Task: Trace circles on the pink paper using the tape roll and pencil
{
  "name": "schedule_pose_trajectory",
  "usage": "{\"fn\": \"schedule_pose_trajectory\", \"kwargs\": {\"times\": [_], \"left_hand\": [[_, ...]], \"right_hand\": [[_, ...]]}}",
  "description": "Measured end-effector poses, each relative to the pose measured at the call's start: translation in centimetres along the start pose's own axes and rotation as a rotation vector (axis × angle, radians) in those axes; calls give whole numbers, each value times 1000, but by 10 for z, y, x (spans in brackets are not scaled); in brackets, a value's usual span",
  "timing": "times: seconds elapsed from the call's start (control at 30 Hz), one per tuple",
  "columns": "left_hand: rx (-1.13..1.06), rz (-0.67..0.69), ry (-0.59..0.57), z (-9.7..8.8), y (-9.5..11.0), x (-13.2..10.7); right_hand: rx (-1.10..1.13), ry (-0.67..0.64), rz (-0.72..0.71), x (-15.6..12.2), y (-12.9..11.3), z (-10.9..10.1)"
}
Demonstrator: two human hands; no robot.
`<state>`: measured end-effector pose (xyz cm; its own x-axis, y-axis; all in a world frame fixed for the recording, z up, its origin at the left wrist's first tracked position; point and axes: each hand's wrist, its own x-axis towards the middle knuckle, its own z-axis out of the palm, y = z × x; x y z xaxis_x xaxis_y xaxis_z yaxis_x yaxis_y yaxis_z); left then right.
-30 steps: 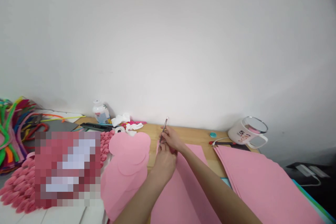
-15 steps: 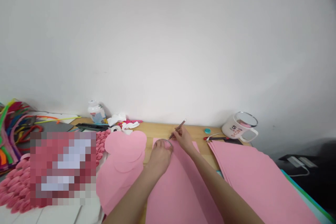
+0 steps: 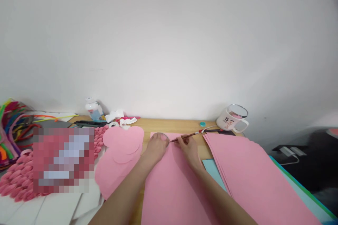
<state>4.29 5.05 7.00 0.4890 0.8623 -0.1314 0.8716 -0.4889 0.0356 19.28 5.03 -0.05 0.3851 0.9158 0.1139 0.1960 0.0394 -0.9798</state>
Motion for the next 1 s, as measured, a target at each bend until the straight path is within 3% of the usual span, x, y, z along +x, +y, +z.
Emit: {"fn": "schedule_pose_trajectory", "kwargs": {"times": [0.37, 1.0], "left_hand": [[5, -2, -55, -13, 2, 0], [-12, 9, -46, -25, 4, -1]], "right_hand": [[85, -44, -5, -25, -14, -13], [-124, -290, -251, -49, -12, -16]]}}
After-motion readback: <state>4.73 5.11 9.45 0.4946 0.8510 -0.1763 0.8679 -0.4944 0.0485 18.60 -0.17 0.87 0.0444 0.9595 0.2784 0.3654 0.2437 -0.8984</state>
